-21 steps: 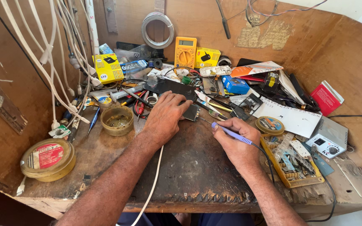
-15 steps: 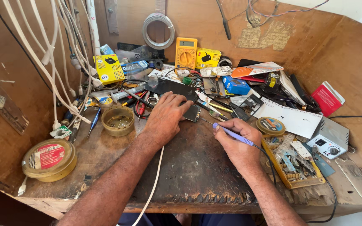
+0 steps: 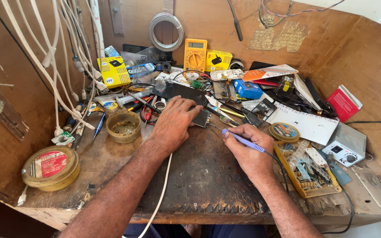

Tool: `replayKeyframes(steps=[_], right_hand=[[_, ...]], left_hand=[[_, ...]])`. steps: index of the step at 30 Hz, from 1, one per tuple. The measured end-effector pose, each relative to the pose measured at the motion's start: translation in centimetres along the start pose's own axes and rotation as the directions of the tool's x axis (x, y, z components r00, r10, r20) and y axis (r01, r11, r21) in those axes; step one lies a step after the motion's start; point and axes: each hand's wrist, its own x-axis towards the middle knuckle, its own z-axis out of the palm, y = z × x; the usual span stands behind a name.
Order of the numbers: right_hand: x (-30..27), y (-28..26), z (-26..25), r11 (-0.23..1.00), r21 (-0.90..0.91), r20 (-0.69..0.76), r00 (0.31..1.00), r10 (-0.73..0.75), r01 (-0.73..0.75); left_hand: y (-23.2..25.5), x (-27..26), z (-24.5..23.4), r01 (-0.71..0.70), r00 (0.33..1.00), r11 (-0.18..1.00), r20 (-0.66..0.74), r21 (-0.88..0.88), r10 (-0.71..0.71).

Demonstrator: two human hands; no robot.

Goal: The person disassembles a small electronic device, likely a mobile phone, by removing the back cover and battery. They then reassemble the device by inserting the battery and snapping the back cover back into place.

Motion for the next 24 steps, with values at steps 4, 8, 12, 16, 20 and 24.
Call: replayKeyframes(steps=[4, 8, 12, 16, 20, 24], right_hand=[[-0.05, 0.01, 0.01, 1.000, -0.002, -0.020, 1.000, 0.015, -0.015], [-0.05, -0.05, 0.00, 1.000, 0.013, -0.013, 1.000, 0.012, -0.012], [-0.12, -0.19, -0.03, 1.000, 0.009, -0.009, 1.000, -0.001, 0.001], [-0.09, -0.32, -0.02, 1.000, -0.025, -0.021, 1.000, 0.000, -0.001], [-0.12, -0.18, 0.02, 1.000, 0.015, -0.015, 1.000, -0.006, 0.006], [-0.09, -0.26, -0.01, 0.999, -0.029, -0.034, 0.999, -0.015, 0.014]], left_hand=[[0.01, 0.05, -0.08, 0.001, 1.000, 1.000, 0.006, 0.008, -0.001], [0.01, -0.06, 0.01, -0.001, 1.000, 1.000, -0.009, -0.001, 0.001], [-0.04, -0.09, -0.07, 0.005, 1.000, 1.000, -0.004, -0.002, -0.005], [0.00, -0.03, -0.14, 0.000, 1.000, 1.000, -0.004, -0.006, 0.000], [0.00, -0.05, 0.06, 0.002, 1.000, 1.000, -0.012, -0.007, -0.002], [-0.03, -0.01, 0.01, 0.001, 1.000, 1.000, -0.006, -0.002, -0.001]])
